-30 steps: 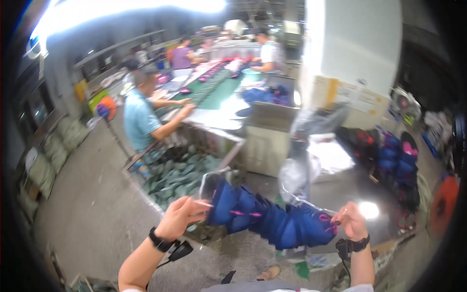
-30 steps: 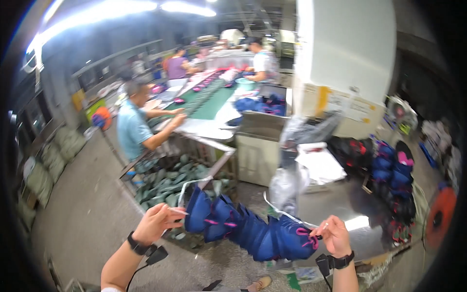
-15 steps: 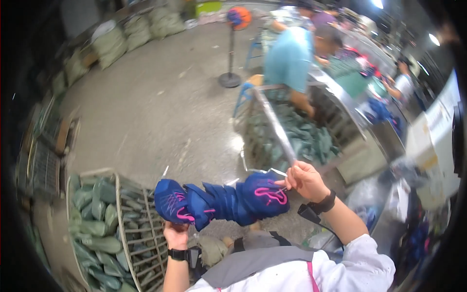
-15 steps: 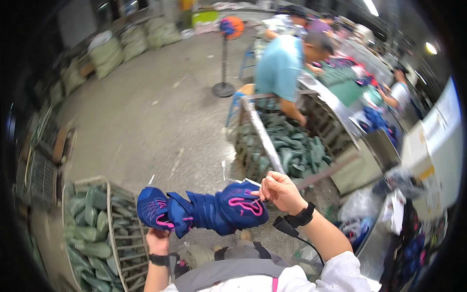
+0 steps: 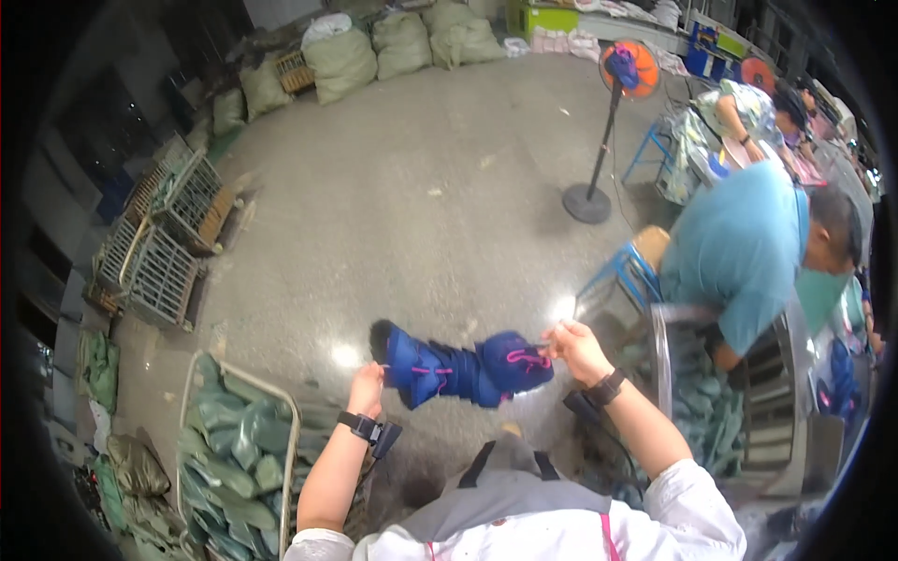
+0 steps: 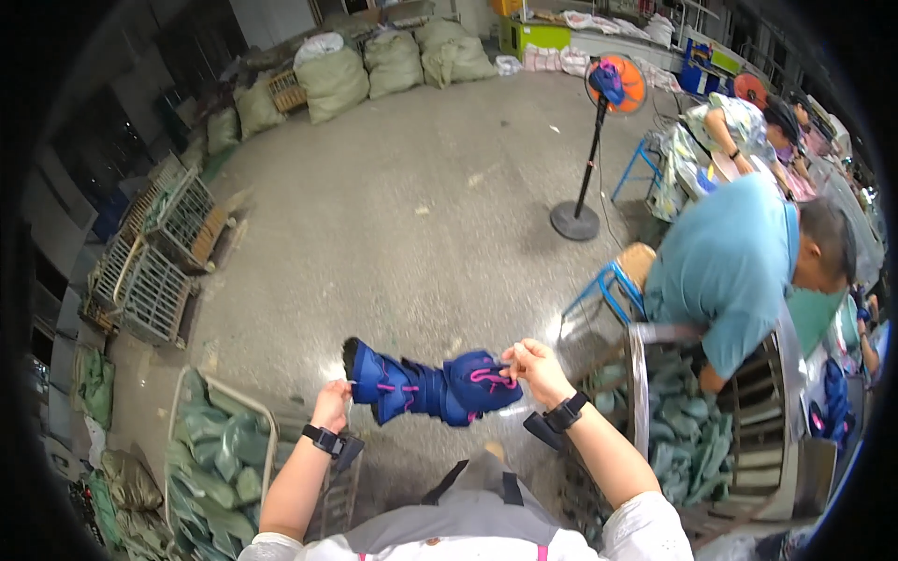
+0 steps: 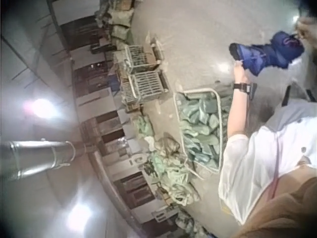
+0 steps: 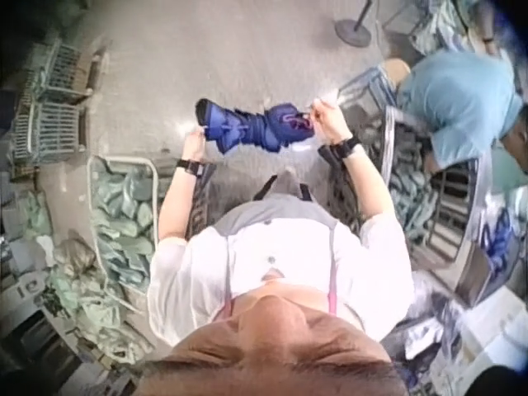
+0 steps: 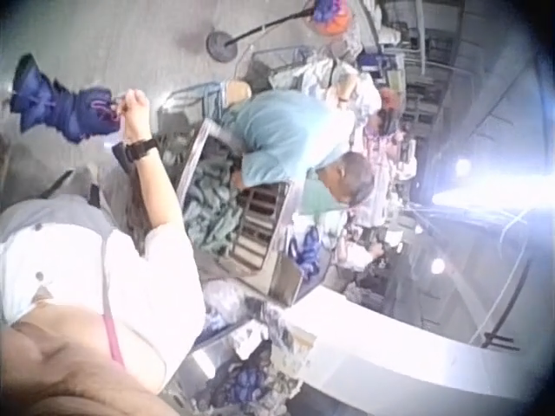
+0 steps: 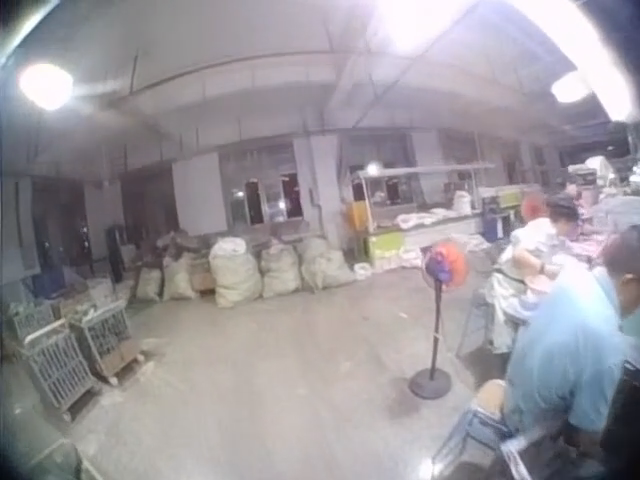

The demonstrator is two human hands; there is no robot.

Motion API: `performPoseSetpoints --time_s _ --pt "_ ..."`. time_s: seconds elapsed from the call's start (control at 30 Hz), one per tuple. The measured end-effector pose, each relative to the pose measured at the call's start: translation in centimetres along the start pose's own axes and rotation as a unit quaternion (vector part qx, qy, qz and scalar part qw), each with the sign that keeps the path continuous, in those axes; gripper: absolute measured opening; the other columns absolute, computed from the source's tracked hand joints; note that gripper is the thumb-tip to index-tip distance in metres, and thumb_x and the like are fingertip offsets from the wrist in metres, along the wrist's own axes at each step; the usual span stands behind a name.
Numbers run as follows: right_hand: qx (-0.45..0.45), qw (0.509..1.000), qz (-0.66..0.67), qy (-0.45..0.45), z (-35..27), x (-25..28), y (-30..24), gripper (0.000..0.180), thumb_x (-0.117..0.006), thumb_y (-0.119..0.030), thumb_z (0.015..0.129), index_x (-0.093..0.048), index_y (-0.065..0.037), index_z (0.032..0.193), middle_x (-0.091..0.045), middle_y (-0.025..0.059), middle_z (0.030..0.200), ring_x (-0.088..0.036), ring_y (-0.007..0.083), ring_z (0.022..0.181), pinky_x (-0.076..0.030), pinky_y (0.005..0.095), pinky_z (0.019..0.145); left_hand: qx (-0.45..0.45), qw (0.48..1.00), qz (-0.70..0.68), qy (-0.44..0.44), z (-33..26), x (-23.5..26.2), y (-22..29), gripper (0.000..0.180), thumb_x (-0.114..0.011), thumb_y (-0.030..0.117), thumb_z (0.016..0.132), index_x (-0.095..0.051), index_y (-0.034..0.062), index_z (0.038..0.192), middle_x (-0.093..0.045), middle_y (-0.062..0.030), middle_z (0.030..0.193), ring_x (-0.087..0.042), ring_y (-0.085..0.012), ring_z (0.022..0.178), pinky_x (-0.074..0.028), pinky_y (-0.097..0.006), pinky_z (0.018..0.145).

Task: The recorder is organizing, bundling, and counting blue and pink shoe uppers, then logging the count in a notebook at a shoe manufacturing facility.

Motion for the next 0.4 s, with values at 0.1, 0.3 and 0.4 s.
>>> performPoseSetpoints --time_s 0.1,0.3,0.4 --pt "0.152 0.988 0.032 -0.006 6.2 -0.5 -10.3 0.022 -0.047 -0.020 0.091 -0.055 -0.001 0.098 -0.051 0.0024 0.064 -0.050 0.0111 0.055 -0.048 0.0315 0.066 -0.076 0.973 -0.206 -0.068 3.3 -3.1 12.0 0.012 -0.046 0.010 0.084 -0.048 0.0117 0.072 -0.055 0.0011 0.080 -0.053 -0.0143 0.083 -0.041 -0.047 0.086" --pt "0.192 0.966 0.157 -0.074 21.0 4.2 -15.3 0.022 -0.048 -0.027 0.089 -0.052 -0.007 0.099 -0.040 0.0148 0.131 -0.057 0.0178 0.082 -0.048 0.0333 0.074 -0.128 0.855 -0.436 -0.250 12.0 -10.8 22.3 0.037 -0.039 0.024 0.088 -0.046 0.0105 0.122 -0.049 -0.0080 0.123 -0.043 -0.0250 0.116 -0.030 -0.053 0.098" --pt "0.147 0.959 0.243 -0.019 24.9 2.0 -7.0 0.035 -0.049 -0.032 0.088 -0.049 -0.008 0.114 -0.039 0.0122 0.132 -0.049 0.0213 0.108 -0.041 0.0359 0.091 -0.140 0.813 -0.487 -0.287 19.6 -18.5 25.4 0.044 -0.039 0.036 0.090 -0.041 0.0109 0.127 -0.043 -0.0083 0.129 -0.039 -0.0263 0.119 -0.028 -0.039 0.102"
Point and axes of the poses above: each hand's wrist, its own z-axis towards the middle knuckle, its own x-axis out of the back of the hand, y = z × x, the point moved 6 cm from there along z, towards the middle knuckle
